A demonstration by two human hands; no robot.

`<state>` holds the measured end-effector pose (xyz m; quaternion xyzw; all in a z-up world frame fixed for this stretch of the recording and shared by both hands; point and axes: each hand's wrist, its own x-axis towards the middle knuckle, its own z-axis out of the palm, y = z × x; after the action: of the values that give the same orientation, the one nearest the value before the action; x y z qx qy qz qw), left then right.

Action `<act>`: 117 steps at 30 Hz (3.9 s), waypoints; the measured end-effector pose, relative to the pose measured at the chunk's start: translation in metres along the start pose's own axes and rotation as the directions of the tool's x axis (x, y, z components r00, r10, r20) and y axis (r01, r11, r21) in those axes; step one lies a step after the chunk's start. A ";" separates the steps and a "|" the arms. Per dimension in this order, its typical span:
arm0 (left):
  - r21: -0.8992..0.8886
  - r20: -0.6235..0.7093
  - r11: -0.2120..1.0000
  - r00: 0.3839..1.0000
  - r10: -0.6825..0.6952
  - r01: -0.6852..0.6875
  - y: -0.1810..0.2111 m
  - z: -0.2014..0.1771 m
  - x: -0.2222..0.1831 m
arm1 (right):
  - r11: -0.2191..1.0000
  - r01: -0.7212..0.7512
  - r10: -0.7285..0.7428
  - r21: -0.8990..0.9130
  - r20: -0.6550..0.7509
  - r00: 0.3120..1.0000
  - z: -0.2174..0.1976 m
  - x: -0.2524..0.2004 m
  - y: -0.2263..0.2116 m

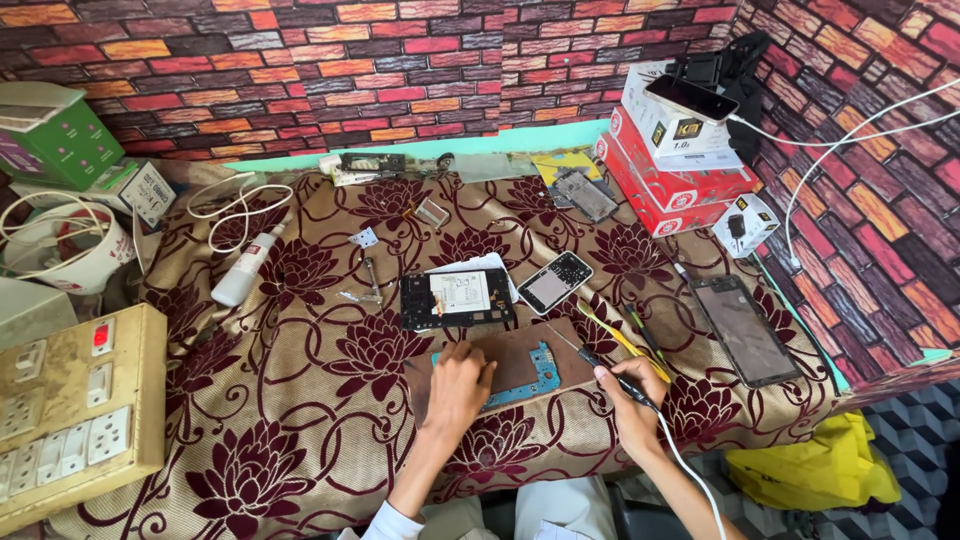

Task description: The person disassembles a smartphone, removes the battery, and uses a screwdriver and a yellow plastic pry tool to manipulate internal components on a workbench. They then place the phone aside and begin working on a separate blue circuit board, using the screwdriver to adjust small parts.

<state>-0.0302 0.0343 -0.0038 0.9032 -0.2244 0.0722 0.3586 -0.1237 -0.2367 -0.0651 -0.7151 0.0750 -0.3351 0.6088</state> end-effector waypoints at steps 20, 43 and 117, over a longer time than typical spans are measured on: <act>0.110 0.011 0.993 0.999 0.041 -0.042 0.003 -0.008 0.000 | 0.978 -0.081 0.060 0.191 0.113 0.992 0.006 0.001 0.012; -0.071 -0.086 0.993 0.993 0.083 -0.089 -0.026 0.008 -0.004 | 0.979 0.173 -0.120 -0.107 0.382 0.916 0.022 0.003 0.020; -0.134 -0.062 0.989 0.997 0.054 -0.062 -0.025 0.004 0.000 | 0.862 0.506 -0.442 0.009 0.499 0.745 0.030 0.002 0.026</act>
<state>-0.0192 0.0481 -0.0220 0.8674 -0.2447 0.0933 0.4231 -0.0973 -0.2199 -0.0892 -0.8083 -0.2433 -0.2832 0.4552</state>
